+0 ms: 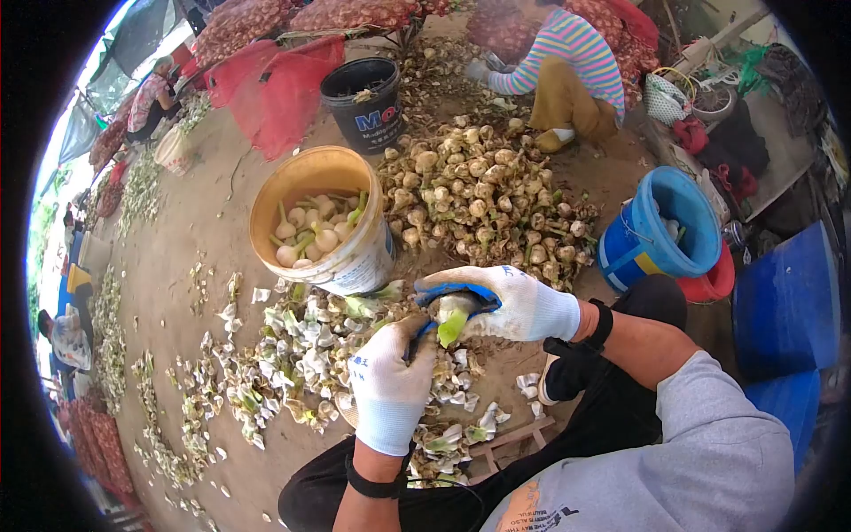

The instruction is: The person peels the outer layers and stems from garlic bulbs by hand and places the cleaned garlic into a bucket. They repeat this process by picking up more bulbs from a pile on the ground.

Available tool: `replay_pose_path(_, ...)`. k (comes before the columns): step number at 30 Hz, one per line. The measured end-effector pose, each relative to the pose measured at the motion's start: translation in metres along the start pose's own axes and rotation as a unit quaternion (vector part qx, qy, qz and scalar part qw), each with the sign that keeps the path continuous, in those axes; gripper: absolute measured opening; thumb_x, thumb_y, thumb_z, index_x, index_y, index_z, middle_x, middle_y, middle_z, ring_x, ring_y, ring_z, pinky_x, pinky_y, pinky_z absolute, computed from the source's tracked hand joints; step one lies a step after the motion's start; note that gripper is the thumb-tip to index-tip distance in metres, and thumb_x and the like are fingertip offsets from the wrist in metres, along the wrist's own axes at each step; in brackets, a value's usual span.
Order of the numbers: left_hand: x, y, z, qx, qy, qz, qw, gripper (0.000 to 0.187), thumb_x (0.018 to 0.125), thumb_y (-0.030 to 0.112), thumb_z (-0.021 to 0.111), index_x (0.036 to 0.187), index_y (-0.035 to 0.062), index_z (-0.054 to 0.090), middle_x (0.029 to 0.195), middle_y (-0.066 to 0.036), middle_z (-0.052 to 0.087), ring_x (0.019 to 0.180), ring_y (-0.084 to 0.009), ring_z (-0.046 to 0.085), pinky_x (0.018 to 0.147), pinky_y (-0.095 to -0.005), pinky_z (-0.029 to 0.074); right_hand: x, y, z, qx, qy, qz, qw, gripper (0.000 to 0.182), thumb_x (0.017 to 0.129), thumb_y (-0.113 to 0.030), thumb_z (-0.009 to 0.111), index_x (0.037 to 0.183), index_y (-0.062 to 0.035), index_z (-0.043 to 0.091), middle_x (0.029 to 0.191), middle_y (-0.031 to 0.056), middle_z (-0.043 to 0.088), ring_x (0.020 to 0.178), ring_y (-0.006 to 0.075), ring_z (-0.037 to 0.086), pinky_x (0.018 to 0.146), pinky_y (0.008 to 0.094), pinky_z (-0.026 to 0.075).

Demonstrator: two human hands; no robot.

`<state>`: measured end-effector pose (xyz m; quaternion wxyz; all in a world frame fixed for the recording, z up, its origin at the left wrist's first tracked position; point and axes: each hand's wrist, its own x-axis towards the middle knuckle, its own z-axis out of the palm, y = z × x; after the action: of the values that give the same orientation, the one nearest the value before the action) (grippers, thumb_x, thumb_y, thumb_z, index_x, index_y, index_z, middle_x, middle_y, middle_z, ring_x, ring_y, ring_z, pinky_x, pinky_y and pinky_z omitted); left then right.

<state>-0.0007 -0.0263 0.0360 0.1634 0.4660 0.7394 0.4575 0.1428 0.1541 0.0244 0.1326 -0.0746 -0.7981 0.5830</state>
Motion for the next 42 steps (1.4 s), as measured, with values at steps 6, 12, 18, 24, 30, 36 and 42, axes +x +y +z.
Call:
replay_pose_path(6, 0.000, -0.006, 0.005, 0.043, 0.035, 0.044, 0.998, 0.022, 0.085, 0.006, 0.078, 0.105, 0.0004, 0.074, 0.089, -0.019, 0.073, 0.080, -0.0353, 0.072, 0.073, -0.0391, 0.056, 0.003, -0.004, 0.000, 0.015, -0.023, 0.015, 0.999, 0.064, 0.092, -0.012, 0.080, 0.151, -0.0080, 0.055, 0.130, 0.0108, 0.071, 0.115, 0.0141, 0.066, 0.103, 0.0344, 0.052)
replay_pose_path(12, 0.005, 0.000, -0.002, -0.034, 0.029, -0.092, 0.995, 0.019, 0.088, 0.006, 0.077, 0.105, -0.0009, 0.072, 0.085, -0.012, 0.073, 0.071, -0.0158, 0.066, 0.070, -0.0312, 0.054, 0.005, -0.014, -0.001, 0.058, -0.059, 0.013, 0.996, 0.062, 0.095, -0.014, 0.078, 0.151, -0.0069, 0.054, 0.136, 0.0101, 0.069, 0.121, 0.0140, 0.064, 0.109, 0.0339, 0.049)
replay_pose_path(18, 0.004, -0.002, 0.001, -0.162, 0.084, -0.154, 0.971, 0.014, 0.091, 0.003, 0.073, 0.104, -0.0017, 0.071, 0.086, -0.004, 0.071, 0.076, -0.0073, 0.061, 0.072, -0.0258, 0.052, 0.011, 0.000, 0.005, 0.171, 0.018, 0.049, 0.984, 0.056, 0.097, -0.021, 0.078, 0.146, -0.0044, 0.057, 0.130, 0.0066, 0.070, 0.113, 0.0127, 0.066, 0.099, 0.0316, 0.056)
replay_pose_path(24, -0.005, -0.003, 0.017, 0.012, 0.086, 0.020, 0.996, 0.020, 0.083, 0.001, 0.079, 0.100, 0.0008, 0.069, 0.085, -0.013, 0.070, 0.073, -0.0234, 0.067, 0.071, -0.0341, 0.055, 0.012, 0.002, 0.011, 0.186, 0.118, 0.119, 0.968, 0.047, 0.098, -0.031, 0.078, 0.133, -0.0027, 0.066, 0.111, 0.0037, 0.074, 0.095, 0.0090, 0.069, 0.082, 0.0260, 0.061)
replay_pose_path(30, -0.002, 0.002, 0.019, 0.028, 0.097, 0.012, 0.995, 0.016, 0.086, 0.003, 0.076, 0.100, -0.0002, 0.069, 0.084, -0.013, 0.070, 0.073, -0.0220, 0.066, 0.072, -0.0357, 0.054, 0.006, 0.013, 0.007, 0.400, 0.118, 0.159, 0.895, 0.042, 0.103, -0.017, 0.069, 0.139, 0.0031, 0.062, 0.124, 0.0095, 0.073, 0.104, 0.0151, 0.072, 0.089, 0.0291, 0.061)
replay_pose_path(36, 0.027, -0.029, -0.020, -0.169, 0.229, -0.173, 0.943, 0.015, 0.098, 0.008, 0.062, 0.102, -0.0052, 0.067, 0.086, -0.007, 0.070, 0.072, -0.0131, 0.067, 0.064, -0.0287, 0.058, 0.002, 0.015, -0.009, 0.452, 0.041, 0.072, 0.888, 0.049, 0.101, -0.018, 0.071, 0.141, 0.0059, 0.058, 0.150, 0.0221, 0.058, 0.133, 0.0280, 0.062, 0.113, 0.0409, 0.051)
replay_pose_path(42, 0.023, -0.058, -0.044, 0.001, 0.142, -0.201, 0.969, 0.021, 0.097, 0.016, 0.070, 0.094, -0.0037, 0.064, 0.074, -0.008, 0.064, 0.061, -0.0161, 0.060, 0.056, -0.0337, 0.051, 0.001, 0.034, -0.020, 0.589, 0.065, 0.066, 0.803, 0.054, 0.104, -0.025, 0.065, 0.146, 0.0065, 0.053, 0.150, 0.0265, 0.055, 0.135, 0.0393, 0.059, 0.115, 0.0488, 0.050)
